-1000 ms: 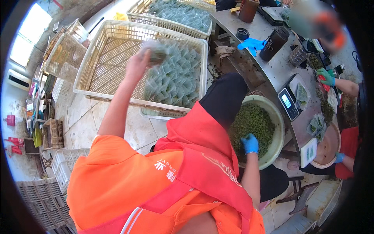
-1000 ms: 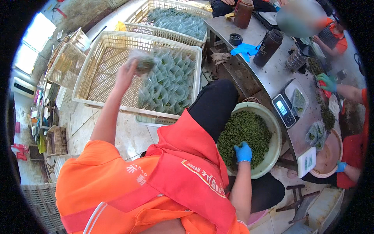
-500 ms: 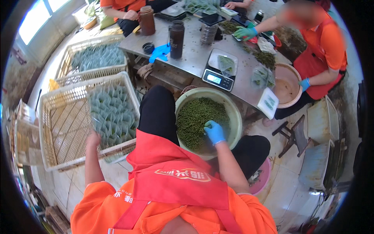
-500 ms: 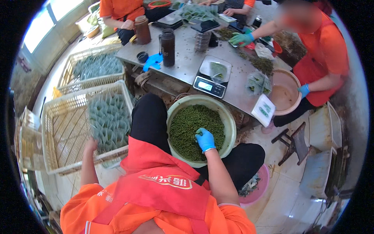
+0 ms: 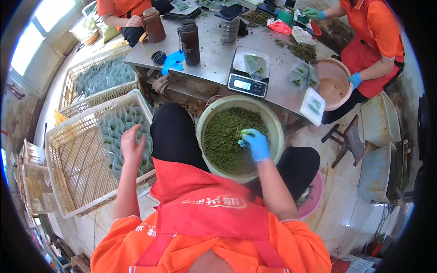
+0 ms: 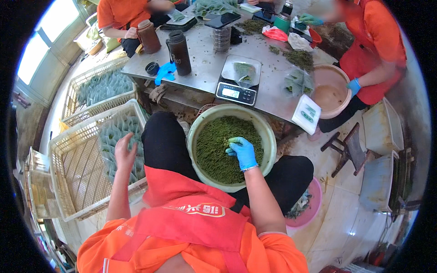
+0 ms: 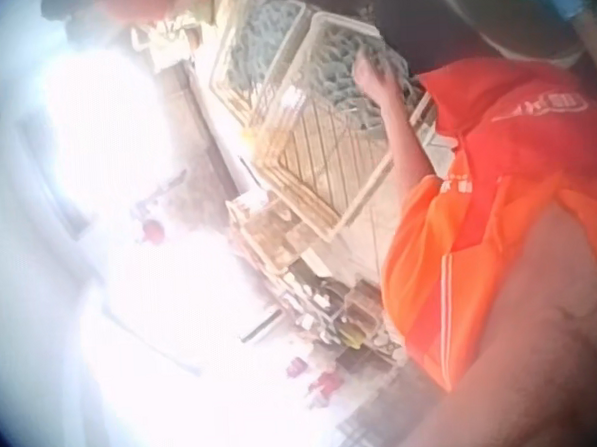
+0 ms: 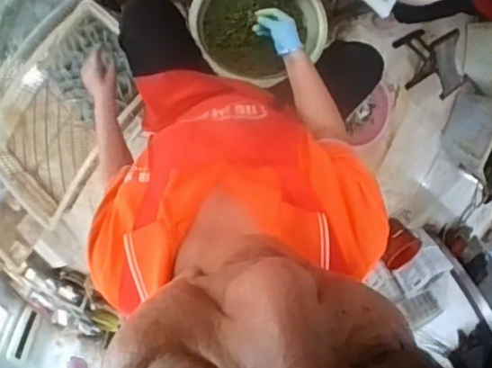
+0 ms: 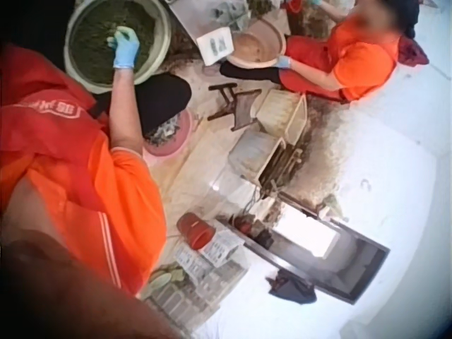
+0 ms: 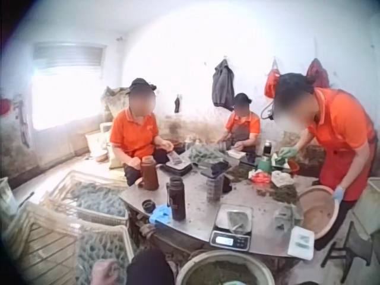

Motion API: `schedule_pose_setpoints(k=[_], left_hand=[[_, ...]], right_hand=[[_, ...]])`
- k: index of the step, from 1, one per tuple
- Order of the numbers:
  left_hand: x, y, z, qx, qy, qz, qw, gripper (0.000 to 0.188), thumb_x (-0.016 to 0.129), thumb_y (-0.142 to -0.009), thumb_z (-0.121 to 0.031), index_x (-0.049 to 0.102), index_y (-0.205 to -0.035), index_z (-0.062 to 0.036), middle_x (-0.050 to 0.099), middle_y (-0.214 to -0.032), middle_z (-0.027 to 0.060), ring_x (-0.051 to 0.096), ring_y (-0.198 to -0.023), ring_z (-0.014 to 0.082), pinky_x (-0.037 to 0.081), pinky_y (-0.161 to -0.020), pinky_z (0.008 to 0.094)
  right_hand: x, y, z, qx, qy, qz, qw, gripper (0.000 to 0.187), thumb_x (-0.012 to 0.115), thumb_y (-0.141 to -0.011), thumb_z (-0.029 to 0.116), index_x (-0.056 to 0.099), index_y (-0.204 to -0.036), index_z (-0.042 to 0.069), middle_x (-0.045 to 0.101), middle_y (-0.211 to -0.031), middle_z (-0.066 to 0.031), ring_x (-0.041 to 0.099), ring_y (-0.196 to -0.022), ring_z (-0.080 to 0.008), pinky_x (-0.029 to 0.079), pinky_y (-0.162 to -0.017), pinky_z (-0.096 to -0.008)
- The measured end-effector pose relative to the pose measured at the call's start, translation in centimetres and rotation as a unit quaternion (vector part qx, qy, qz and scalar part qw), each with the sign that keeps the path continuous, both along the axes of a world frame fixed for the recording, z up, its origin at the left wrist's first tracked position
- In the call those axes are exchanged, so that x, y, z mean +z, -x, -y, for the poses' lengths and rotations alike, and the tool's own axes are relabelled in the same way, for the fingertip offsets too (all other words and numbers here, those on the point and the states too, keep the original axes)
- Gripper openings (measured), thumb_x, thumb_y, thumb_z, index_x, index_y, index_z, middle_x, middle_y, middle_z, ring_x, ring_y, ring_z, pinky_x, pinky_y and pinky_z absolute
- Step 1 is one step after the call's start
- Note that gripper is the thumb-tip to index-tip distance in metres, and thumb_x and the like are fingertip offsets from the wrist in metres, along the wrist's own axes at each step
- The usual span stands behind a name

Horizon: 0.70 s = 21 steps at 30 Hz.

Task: The person scoops green tea leaves from a large bowl into small plastic bags, weighs each bag on a digital scale, and places the filled bags into a crate. The person wears blue gloves and an orange apron while working at a metal table.

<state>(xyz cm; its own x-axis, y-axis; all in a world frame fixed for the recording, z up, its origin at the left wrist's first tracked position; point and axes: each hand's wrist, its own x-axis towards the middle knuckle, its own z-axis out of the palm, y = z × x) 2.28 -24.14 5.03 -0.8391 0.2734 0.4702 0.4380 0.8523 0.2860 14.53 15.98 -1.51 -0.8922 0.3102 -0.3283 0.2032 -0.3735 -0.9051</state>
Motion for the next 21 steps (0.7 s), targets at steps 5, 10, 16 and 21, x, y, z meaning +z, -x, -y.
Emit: schedule_pose_setpoints(k=[5, 10, 16, 21], left_hand=[[3.5, 0.5, -13.9, -0.298, -0.086, 0.073, 0.948, 0.029, 0.066, -0.075, -0.008, 0.061, -0.104, -0.0071, 0.063, -0.107, 0.0103, 0.059, -0.098, 0.0285, 0.046, -0.088, 0.0387], [-0.1, -0.7, -22.3, -0.409, -0.003, 0.187, 0.893, 0.035, 0.066, -0.079, -0.027, 0.059, -0.109, -0.0126, 0.063, -0.103, 0.0088, 0.064, -0.076, 0.0284, 0.051, -0.068, 0.0349], [-3.4, -0.8, -22.9, -0.356, -0.185, 0.377, 0.835, 0.014, 0.065, -0.079, -0.018, 0.064, -0.086, -0.0062, 0.065, -0.07, 0.0054, 0.063, -0.062, 0.0145, 0.049, -0.058, 0.0276], [-3.7, 0.2, -22.8, -0.305, -0.252, 0.51, 0.764, 0.012, 0.066, -0.075, -0.012, 0.06, -0.078, -0.0016, 0.061, -0.063, 0.0026, 0.059, -0.059, 0.009, 0.046, -0.055, 0.0234]], right_hand=[[2.3, 0.2, 0.9, 0.016, -0.045, 0.0, 0.999, 0.013, 0.058, -0.085, 0.005, 0.061, -0.098, 0.003, 0.064, -0.077, -0.0064, 0.063, -0.061, -0.0134, 0.051, -0.053, -0.0241], [3.9, 1.3, 2.4, 0.009, -0.088, -0.011, 0.996, 0.011, 0.06, -0.082, 0.001, 0.058, -0.094, 0.001, 0.063, -0.075, -0.007, 0.062, -0.059, -0.0127, 0.049, -0.052, -0.0231], [3.6, 1.6, 1.2, -0.043, 0.102, 0.01, 0.994, 0.013, 0.06, -0.083, 0.004, 0.059, -0.095, 0.003, 0.063, -0.079, -0.0069, 0.062, -0.064, -0.0159, 0.052, -0.059, -0.0285], [2.5, 2.3, -0.2, -0.117, 0.167, -0.056, 0.977, 0.014, 0.06, -0.083, 0.003, 0.06, -0.097, 0.004, 0.064, -0.081, -0.0073, 0.062, -0.064, -0.0159, 0.053, -0.06, -0.0283]])
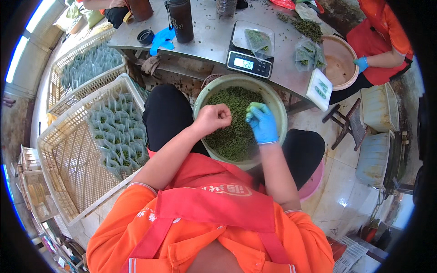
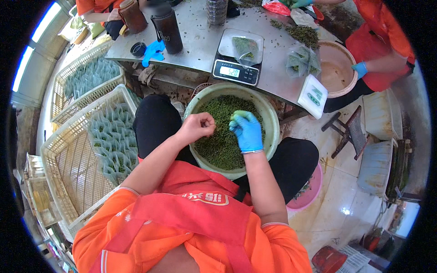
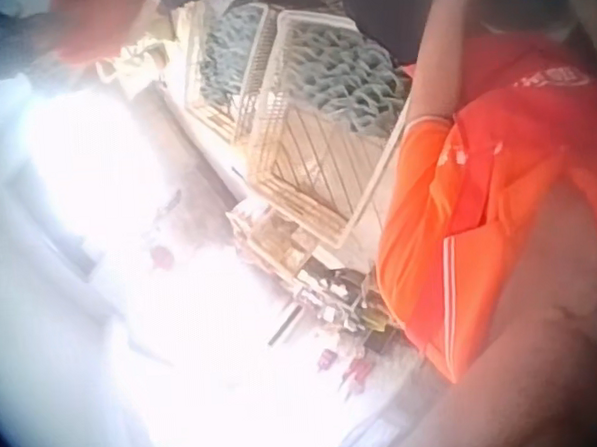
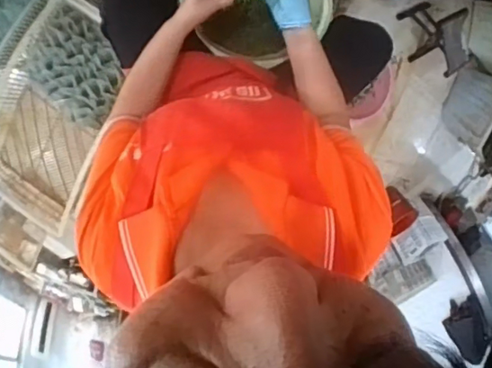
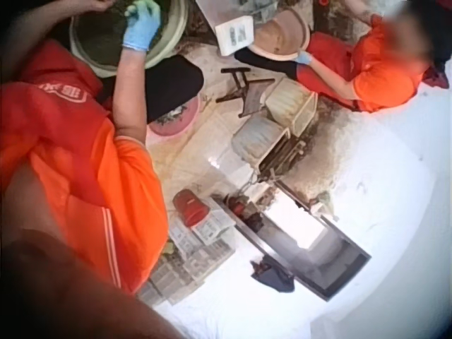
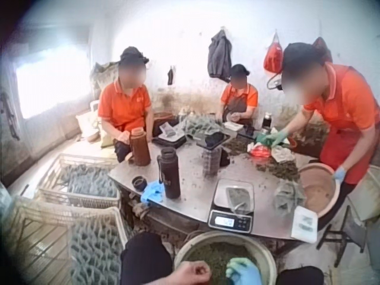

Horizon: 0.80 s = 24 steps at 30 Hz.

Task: The person scoops green tea leaves from a large bowl into small plastic bags, weighs each bag on a digital scale, and places the filled bags into a crate. The person wears blue gloves and an orange apron while working at a metal table.

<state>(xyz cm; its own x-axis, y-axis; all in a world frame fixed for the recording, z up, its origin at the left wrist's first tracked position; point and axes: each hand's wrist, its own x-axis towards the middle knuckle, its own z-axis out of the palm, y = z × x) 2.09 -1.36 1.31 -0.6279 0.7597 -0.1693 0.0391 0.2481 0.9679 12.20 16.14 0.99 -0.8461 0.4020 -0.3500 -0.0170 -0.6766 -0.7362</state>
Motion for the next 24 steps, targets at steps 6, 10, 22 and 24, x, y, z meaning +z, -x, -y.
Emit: schedule_pose_setpoints(k=[6, 10, 22, 24], left_hand=[[0.2, 0.8, -0.2, 0.024, -0.108, 0.17, 0.979, 0.012, 0.06, -0.086, -0.009, 0.057, -0.088, 0.0019, 0.062, -0.072, 0.0053, 0.06, -0.062, 0.0108, 0.048, -0.056, 0.0222], [0.0, 1.0, 0.0, 0.027, -0.11, 0.2, 0.973, 0.014, 0.06, -0.087, -0.011, 0.056, -0.09, 0.0019, 0.062, -0.076, 0.0066, 0.061, -0.063, 0.0116, 0.05, -0.059, 0.0235], [-0.8, 0.7, 0.2, 0.038, -0.112, 0.179, 0.977, 0.013, 0.058, -0.087, -0.01, 0.054, -0.091, 0.0014, 0.062, -0.079, 0.0079, 0.061, -0.063, 0.0122, 0.052, -0.057, 0.0239], [-0.2, 0.5, 0.3, 0.055, -0.111, 0.177, 0.976, 0.014, 0.059, -0.087, -0.012, 0.055, -0.092, 0.0014, 0.063, -0.08, 0.0084, 0.06, -0.061, 0.0103, 0.051, -0.056, 0.0239]], right_hand=[[1.3, -0.4, -1.1, 0.075, -0.027, 0.023, 0.997, 0.014, 0.059, -0.084, 0.004, 0.06, -0.098, 0.004, 0.065, -0.087, -0.0086, 0.064, -0.072, -0.0178, 0.054, -0.065, -0.03], [1.2, -1.2, 0.3, 0.084, 0.002, 0.067, 0.994, 0.017, 0.058, -0.084, 0.003, 0.059, -0.101, 0.003, 0.064, -0.092, -0.0103, 0.064, -0.08, -0.0208, 0.054, -0.072, -0.0327], [4.8, 7.9, -6.5, -0.075, 0.072, -0.055, 0.993, 0.039, 0.053, -0.087, 0.007, 0.04, -0.12, -0.009, 0.054, -0.112, -0.0257, 0.056, -0.106, -0.036, 0.05, -0.091, -0.0441], [4.7, 5.3, -4.9, -0.004, -0.076, 0.02, 0.997, 0.034, 0.055, -0.087, 0.012, 0.048, -0.117, -0.002, 0.06, -0.104, -0.0173, 0.063, -0.092, -0.0297, 0.055, -0.078, -0.04]])
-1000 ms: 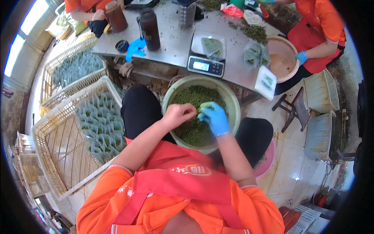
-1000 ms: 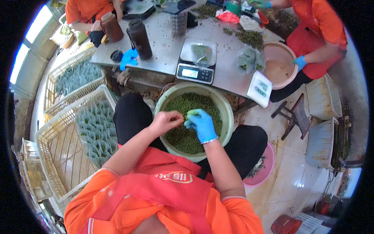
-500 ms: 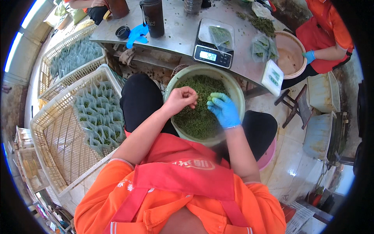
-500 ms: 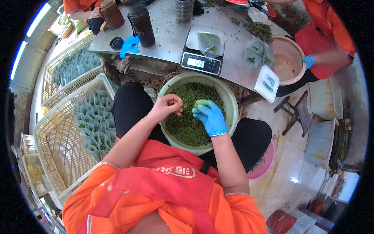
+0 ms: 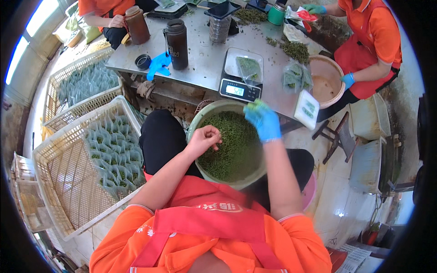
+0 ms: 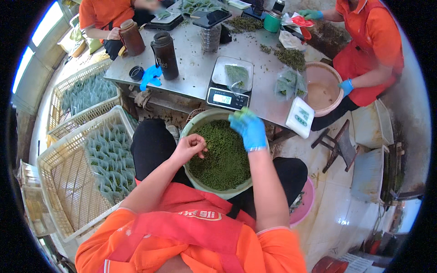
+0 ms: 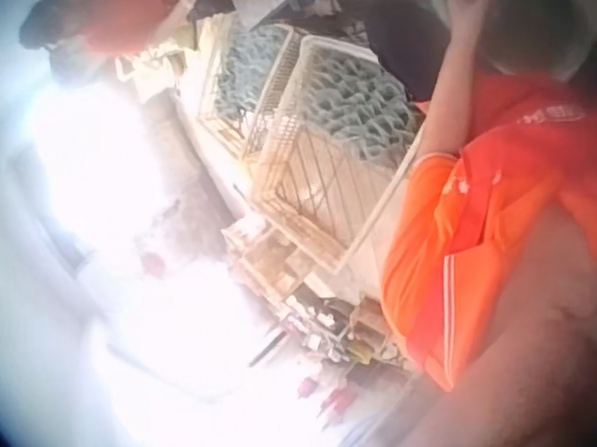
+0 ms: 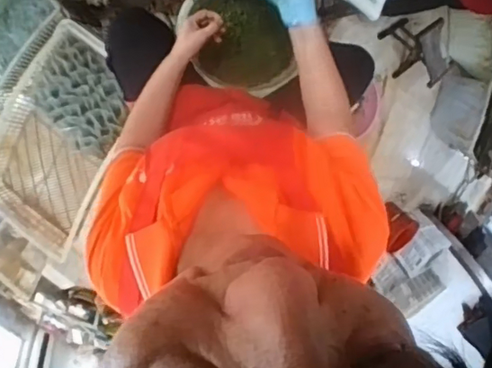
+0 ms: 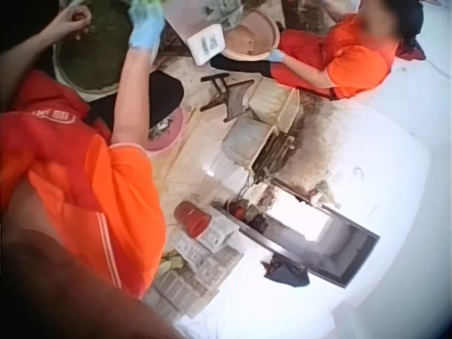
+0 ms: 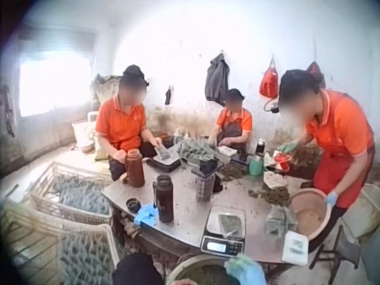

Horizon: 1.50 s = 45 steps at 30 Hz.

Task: The person scoops green tea leaves from a large bowl into small plastic bags, weighs each bag on a digital scale, and places the filled bags into a crate. The person wears blue gloves and an orange apron while working at a metal table.

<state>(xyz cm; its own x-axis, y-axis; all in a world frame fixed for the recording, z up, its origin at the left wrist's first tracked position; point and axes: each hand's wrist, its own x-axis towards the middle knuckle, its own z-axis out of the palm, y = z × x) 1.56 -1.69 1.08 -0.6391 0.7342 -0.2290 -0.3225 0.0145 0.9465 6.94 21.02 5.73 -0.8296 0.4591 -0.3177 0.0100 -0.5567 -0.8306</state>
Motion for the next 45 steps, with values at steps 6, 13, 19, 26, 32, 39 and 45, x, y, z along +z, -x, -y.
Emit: schedule_pose_setpoints(k=[6, 13, 19, 26, 32, 39, 45], left_hand=[[-0.1, -0.3, -0.6, -0.012, -0.012, 0.014, 1.0, 0.014, 0.058, -0.087, -0.013, 0.056, -0.09, 0.0003, 0.063, -0.077, 0.0069, 0.057, -0.056, 0.0083, 0.048, -0.051, 0.0209], [0.5, -0.4, -0.2, -0.092, 0.023, 0.04, 0.995, 0.012, 0.06, -0.084, -0.01, 0.057, -0.085, 0.0013, 0.06, -0.069, 0.0044, 0.057, -0.055, 0.0098, 0.048, -0.05, 0.0216], [-0.3, -0.4, 0.1, -0.087, 0.02, 0.068, 0.994, 0.012, 0.061, -0.084, -0.009, 0.056, -0.087, 0.0016, 0.061, -0.07, 0.006, 0.059, -0.057, 0.0108, 0.051, -0.052, 0.0235], [-0.9, 0.1, -0.5, -0.032, 0.001, 0.044, 0.999, 0.018, 0.057, -0.089, -0.017, 0.055, -0.092, 0.0003, 0.064, -0.077, 0.0075, 0.061, -0.057, 0.0129, 0.048, -0.056, 0.0231], [-0.1, 0.3, 0.0, 0.046, -0.029, 0.07, 0.996, 0.024, 0.057, -0.09, -0.023, 0.055, -0.097, 0.0001, 0.065, -0.083, 0.0092, 0.062, -0.06, 0.0144, 0.049, -0.061, 0.0248], [-0.5, -0.2, -0.4, 0.02, 0.028, -0.023, 0.999, 0.03, 0.052, -0.093, -0.025, 0.059, -0.101, 0.0038, 0.066, -0.086, 0.0101, 0.062, -0.057, 0.0137, 0.049, -0.056, 0.0248], [1.2, -0.2, 0.0, 0.106, 0.149, -0.269, 0.946, 0.021, 0.064, -0.083, -0.027, 0.065, -0.091, -0.007, 0.064, -0.065, 0.0026, 0.057, -0.047, 0.0105, 0.045, -0.046, 0.0255]], right_hand=[[-2.1, -4.1, 6.5, 0.213, -0.127, 0.026, 0.969, 0.03, 0.062, -0.085, 0.01, 0.055, -0.113, 0.001, 0.064, -0.087, -0.0092, 0.063, -0.065, -0.0159, 0.053, -0.058, -0.0264], [-2.9, -4.8, 6.2, 0.228, -0.206, 0.083, 0.948, 0.013, 0.059, -0.083, 0.003, 0.06, -0.096, 0.0, 0.063, -0.076, -0.006, 0.062, -0.062, -0.0131, 0.051, -0.053, -0.025], [-3.8, -5.8, 4.1, 0.201, -0.17, 0.124, 0.957, 0.016, 0.058, -0.082, 0.002, 0.06, -0.098, -0.001, 0.063, -0.08, -0.009, 0.065, -0.066, -0.018, 0.055, -0.057, -0.0292], [0.8, 3.3, 0.0, -0.042, 0.187, -0.102, 0.976, 0.023, 0.056, -0.085, 0.006, 0.052, -0.107, -0.003, 0.06, -0.1, -0.0183, 0.061, -0.093, -0.0304, 0.054, -0.083, -0.0392], [-1.9, -1.3, 4.7, 0.136, -0.057, 0.026, 0.989, 0.032, 0.055, -0.09, 0.021, 0.056, -0.117, 0.004, 0.063, -0.105, -0.0101, 0.064, -0.089, -0.0218, 0.053, -0.078, -0.0329], [-5.8, -2.3, 8.5, 0.082, -0.207, -0.046, 0.974, 0.026, 0.059, -0.089, 0.018, 0.061, -0.108, 0.001, 0.064, -0.097, -0.0051, 0.06, -0.081, -0.0122, 0.051, -0.073, -0.027], [-4.4, -3.0, 7.9, 0.1, -0.606, 0.036, 0.788, 0.02, 0.058, -0.083, 0.019, 0.062, -0.099, 0.007, 0.062, -0.095, -0.0169, 0.062, -0.082, -0.0318, 0.05, -0.069, -0.0389]])
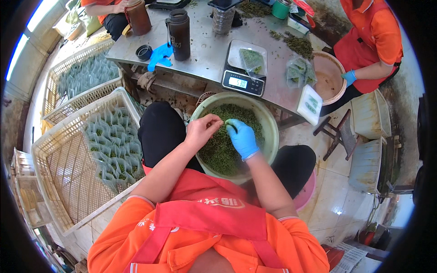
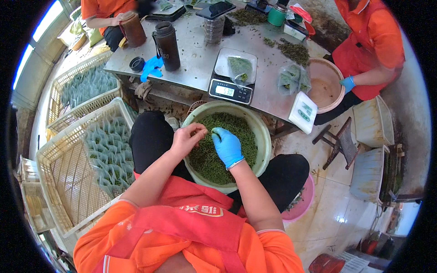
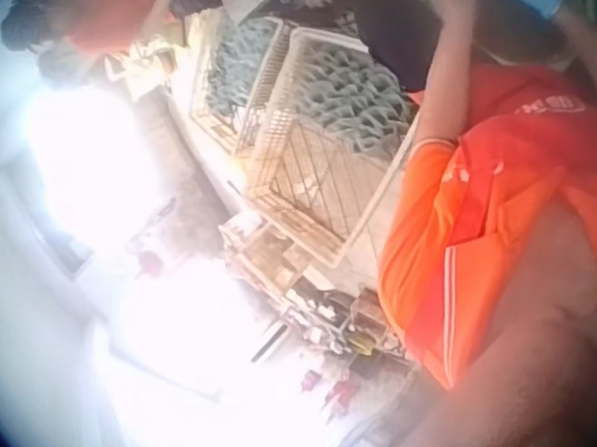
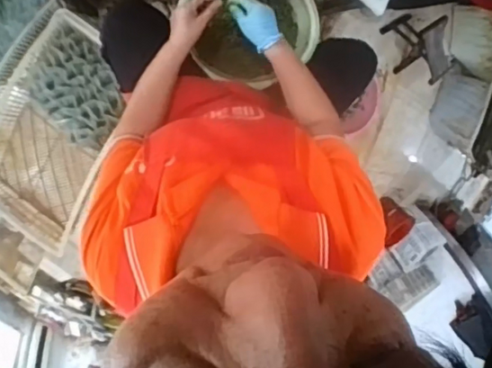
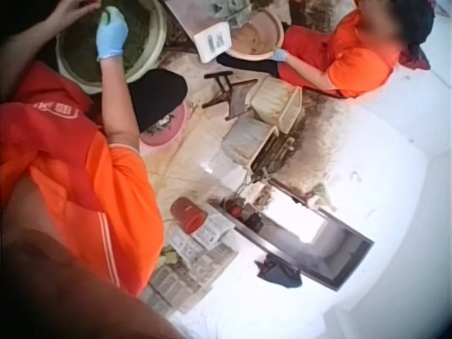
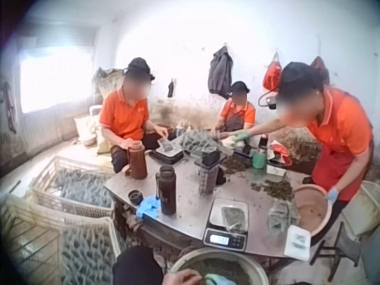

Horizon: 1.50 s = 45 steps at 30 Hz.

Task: The person scoops green tea leaves from a large bowl into small plastic bags, weighs each bag on a digital scale, and places the filled bags into a crate. The person wears blue gloves and an orange apron while working at a metal table.

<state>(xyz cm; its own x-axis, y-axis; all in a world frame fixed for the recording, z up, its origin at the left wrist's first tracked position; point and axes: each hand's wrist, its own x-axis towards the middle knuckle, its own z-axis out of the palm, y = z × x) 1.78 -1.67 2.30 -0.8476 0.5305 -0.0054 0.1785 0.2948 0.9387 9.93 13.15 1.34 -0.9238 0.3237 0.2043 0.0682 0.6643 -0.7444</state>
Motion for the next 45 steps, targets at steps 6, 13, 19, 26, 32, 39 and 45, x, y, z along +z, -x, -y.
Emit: schedule_pose_setpoints(k=[6, 13, 19, 26, 32, 39, 45], left_hand=[[-0.1, 0.1, 0.2, -0.105, 0.006, 0.165, 0.981, 0.021, 0.065, -0.084, -0.024, 0.062, -0.083, -0.0027, 0.06, -0.062, 0.0023, 0.052, -0.047, 0.007, 0.042, -0.042, 0.0234], [-0.4, -0.1, -0.1, -0.101, -0.08, 0.225, 0.966, 0.015, 0.063, -0.084, -0.016, 0.057, -0.079, -0.0033, 0.058, -0.064, 0.0005, 0.049, -0.048, 0.0046, 0.039, -0.042, 0.02], [0.0, -0.3, 0.6, -0.029, -0.144, 0.203, 0.968, 0.013, 0.061, -0.083, -0.013, 0.055, -0.075, -0.0049, 0.055, -0.06, -0.0015, 0.048, -0.049, 0.0031, 0.039, -0.043, 0.0181], [0.2, 1.0, 1.0, -0.049, -0.217, 0.269, 0.937, 0.015, 0.06, -0.086, -0.015, 0.055, -0.077, -0.0041, 0.057, -0.061, 0.0013, 0.051, -0.048, 0.0055, 0.04, -0.044, 0.0189], [3.4, 5.1, 3.0, -0.046, -0.08, 0.028, 0.995, 0.005, 0.06, -0.08, -0.005, 0.06, -0.076, -0.0023, 0.056, -0.066, -0.0013, 0.052, -0.056, 0.0046, 0.044, -0.052, 0.0195], [4.9, 13.7, 6.8, 0.123, 0.299, -0.281, 0.904, 0.028, 0.062, -0.074, -0.036, 0.062, -0.067, -0.0088, 0.063, -0.064, 0.01, 0.063, -0.064, 0.0279, 0.048, -0.059, 0.0398], [4.1, 13.3, 3.7, 0.16, 0.381, -0.303, 0.859, 0.037, 0.061, -0.077, -0.049, 0.061, -0.078, -0.0121, 0.064, -0.066, 0.0097, 0.064, -0.066, 0.0275, 0.048, -0.058, 0.0405]], right_hand=[[0.4, -0.6, 1.0, 0.063, -0.081, 0.061, 0.993, 0.013, 0.052, -0.083, 0.019, 0.055, -0.087, 0.007, 0.059, -0.081, -0.0145, 0.058, -0.074, -0.035, 0.047, -0.064, -0.045], [0.9, -0.7, 0.9, 0.07, -0.14, 0.037, 0.987, 0.012, 0.05, -0.084, 0.018, 0.054, -0.089, 0.008, 0.059, -0.081, -0.0147, 0.059, -0.074, -0.0345, 0.048, -0.062, -0.0443], [-2.0, -0.8, 0.3, -0.004, -0.13, 0.159, 0.979, 0.015, 0.044, -0.089, 0.021, 0.053, -0.09, 0.008, 0.061, -0.078, -0.0188, 0.059, -0.072, -0.0388, 0.047, -0.06, -0.0479], [-3.2, -3.4, -1.8, 0.053, -0.172, 0.08, 0.98, 0.029, 0.057, -0.084, 0.021, 0.056, -0.11, 0.008, 0.061, -0.102, -0.0178, 0.06, -0.088, -0.0349, 0.048, -0.077, -0.0415], [-0.4, -2.0, -2.1, 0.018, -0.002, -0.034, 0.999, 0.027, 0.058, -0.085, 0.014, 0.06, -0.11, 0.006, 0.061, -0.109, -0.0144, 0.064, -0.085, -0.0252, 0.051, -0.074, -0.0328], [3.8, 3.1, -5.0, -0.095, 0.086, -0.12, 0.984, 0.033, 0.053, -0.089, 0.007, 0.053, -0.121, 0.0, 0.058, -0.115, -0.0142, 0.061, -0.076, -0.0155, 0.049, -0.071, -0.0264], [4.2, 9.3, -8.0, -0.117, -0.199, -0.068, 0.971, 0.035, 0.051, -0.087, 0.023, 0.053, -0.119, 0.008, 0.047, -0.13, -0.0139, 0.054, -0.106, -0.0338, 0.048, -0.083, -0.0418]])
